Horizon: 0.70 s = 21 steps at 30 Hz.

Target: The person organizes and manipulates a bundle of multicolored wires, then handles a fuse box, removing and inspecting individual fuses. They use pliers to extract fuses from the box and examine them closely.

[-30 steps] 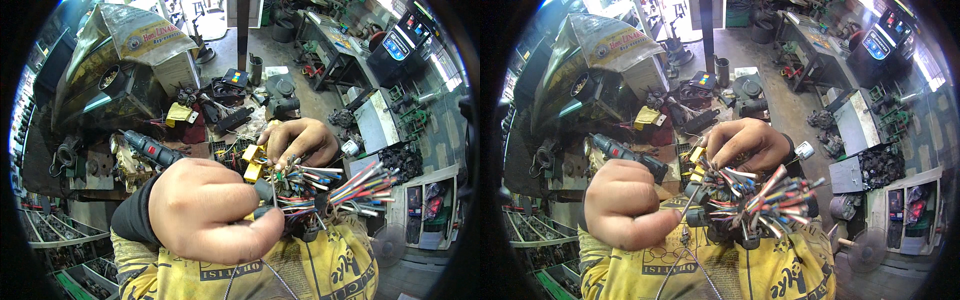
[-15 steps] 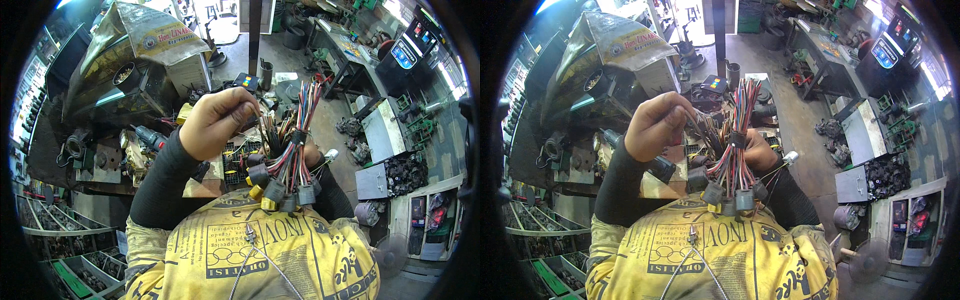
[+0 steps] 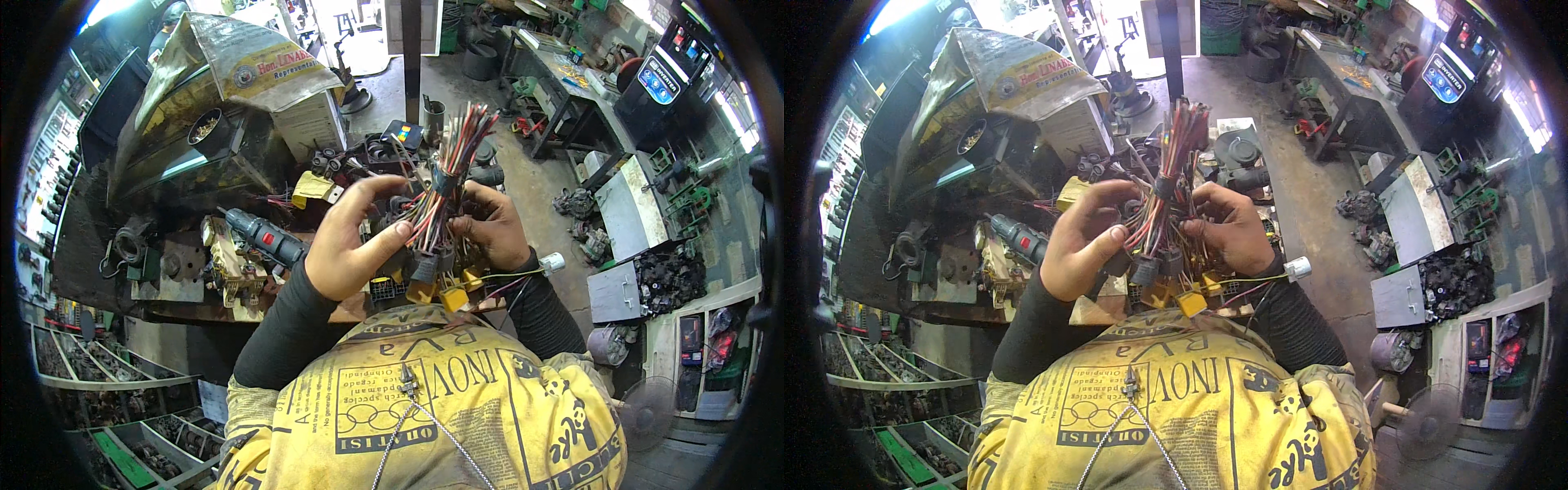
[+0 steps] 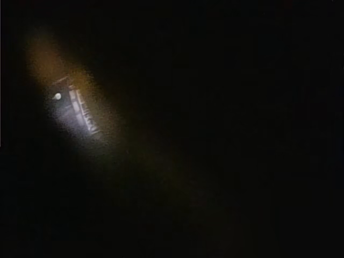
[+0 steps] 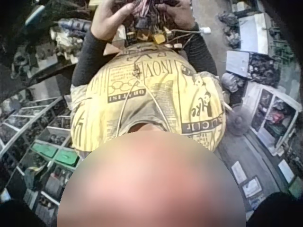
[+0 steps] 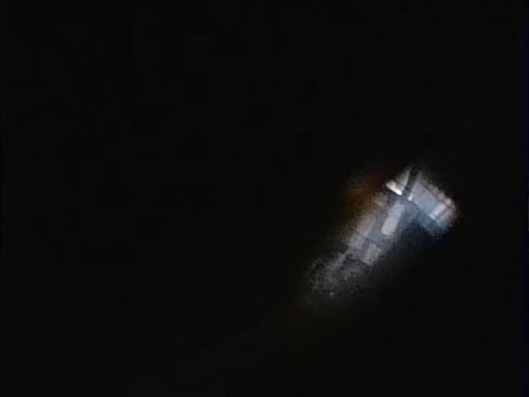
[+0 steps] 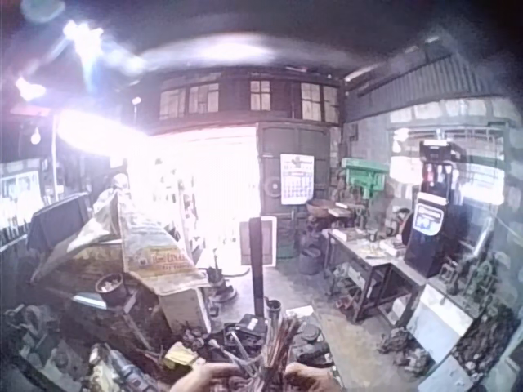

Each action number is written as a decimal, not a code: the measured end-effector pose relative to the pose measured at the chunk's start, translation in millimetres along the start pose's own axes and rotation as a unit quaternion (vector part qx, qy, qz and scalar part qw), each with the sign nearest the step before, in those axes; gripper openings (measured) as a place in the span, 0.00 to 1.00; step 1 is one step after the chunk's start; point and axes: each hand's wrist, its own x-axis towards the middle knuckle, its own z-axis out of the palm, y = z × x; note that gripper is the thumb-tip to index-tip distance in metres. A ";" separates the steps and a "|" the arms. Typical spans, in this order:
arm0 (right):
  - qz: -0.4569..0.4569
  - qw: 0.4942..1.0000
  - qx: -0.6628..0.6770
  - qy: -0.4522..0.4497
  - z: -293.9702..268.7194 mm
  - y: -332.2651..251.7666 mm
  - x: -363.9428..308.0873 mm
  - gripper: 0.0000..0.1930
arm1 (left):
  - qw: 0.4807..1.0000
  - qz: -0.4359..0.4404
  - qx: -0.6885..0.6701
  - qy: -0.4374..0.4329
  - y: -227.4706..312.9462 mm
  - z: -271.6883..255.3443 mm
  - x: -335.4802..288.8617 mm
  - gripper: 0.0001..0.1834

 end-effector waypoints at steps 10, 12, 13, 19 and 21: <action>-0.148 0.945 -0.286 0.053 15.7 -0.5 7.5 0.15 | 0.986 -0.033 0.103 -0.129 -5.4 -19.8 26.8 0.25; -0.164 0.935 -0.303 0.086 18.4 1.8 8.2 0.16 | 0.981 -0.011 0.166 -0.102 -6.0 -17.0 29.8 0.21; -0.167 0.930 -0.310 0.102 19.5 2.8 8.8 0.16 | 0.977 0.005 0.196 -0.090 -5.9 -16.9 31.6 0.19; -0.202 0.904 -0.344 0.152 25.0 9.6 9.6 0.16 | 0.927 0.074 0.356 -0.095 7.2 -24.5 39.5 0.17; -0.230 0.877 -0.394 0.153 23.9 11.5 9.8 0.16 | 0.916 0.051 0.381 -0.113 14.6 -26.7 41.1 0.18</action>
